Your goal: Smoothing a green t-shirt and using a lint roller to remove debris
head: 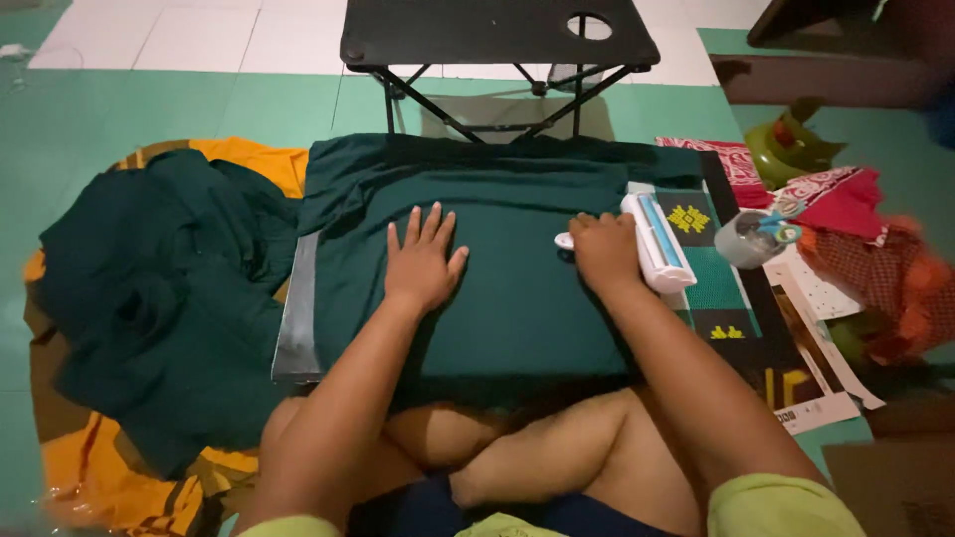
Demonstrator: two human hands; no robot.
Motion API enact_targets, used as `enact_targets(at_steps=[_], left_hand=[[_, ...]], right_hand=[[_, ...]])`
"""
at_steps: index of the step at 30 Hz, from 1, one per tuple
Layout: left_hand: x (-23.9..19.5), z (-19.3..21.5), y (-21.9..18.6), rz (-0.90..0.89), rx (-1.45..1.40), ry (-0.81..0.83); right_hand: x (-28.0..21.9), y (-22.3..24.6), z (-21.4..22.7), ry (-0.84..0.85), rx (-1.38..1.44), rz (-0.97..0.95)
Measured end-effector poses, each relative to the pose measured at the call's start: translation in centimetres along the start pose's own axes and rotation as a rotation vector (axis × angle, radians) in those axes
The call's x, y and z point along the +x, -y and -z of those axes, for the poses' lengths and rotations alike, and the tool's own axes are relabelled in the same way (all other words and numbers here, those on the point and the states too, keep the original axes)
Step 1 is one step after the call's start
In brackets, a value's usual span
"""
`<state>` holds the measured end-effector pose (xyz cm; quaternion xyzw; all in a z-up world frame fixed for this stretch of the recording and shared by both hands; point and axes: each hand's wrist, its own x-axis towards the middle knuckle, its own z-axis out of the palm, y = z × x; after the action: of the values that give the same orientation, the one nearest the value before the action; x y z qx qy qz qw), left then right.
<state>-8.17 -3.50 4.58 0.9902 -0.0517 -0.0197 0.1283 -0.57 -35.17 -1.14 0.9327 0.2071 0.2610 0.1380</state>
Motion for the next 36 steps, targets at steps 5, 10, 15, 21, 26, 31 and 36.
enact_targets(at_steps=[5,10,15,21,26,31,36], left_hand=[[3.6,-0.9,0.7,0.011,0.050,0.024],[5.0,-0.4,1.0,0.024,0.063,0.038],[4.9,-0.5,0.8,0.027,0.078,0.056],[5.4,-1.5,0.9,0.006,0.104,0.001],[5.0,-3.6,-1.7,-0.001,0.084,-0.096],[2.3,-5.0,-7.0,-0.143,-0.087,-0.123],[-0.4,-4.4,-7.8,-0.127,-0.068,-0.051]], right_hand=[[1.4,-1.7,-2.5,-0.034,0.023,-0.023],[2.9,-1.5,-0.9,-0.033,0.047,-0.047],[2.0,-2.1,-1.8,0.057,0.185,-0.142],[3.2,-2.6,0.3,0.050,0.178,-0.122],[3.4,-0.5,9.4,-0.363,0.663,-0.386],[2.3,3.2,12.2,-0.722,1.663,-0.984],[-1.0,6.4,6.5,-0.729,2.070,-1.396]])
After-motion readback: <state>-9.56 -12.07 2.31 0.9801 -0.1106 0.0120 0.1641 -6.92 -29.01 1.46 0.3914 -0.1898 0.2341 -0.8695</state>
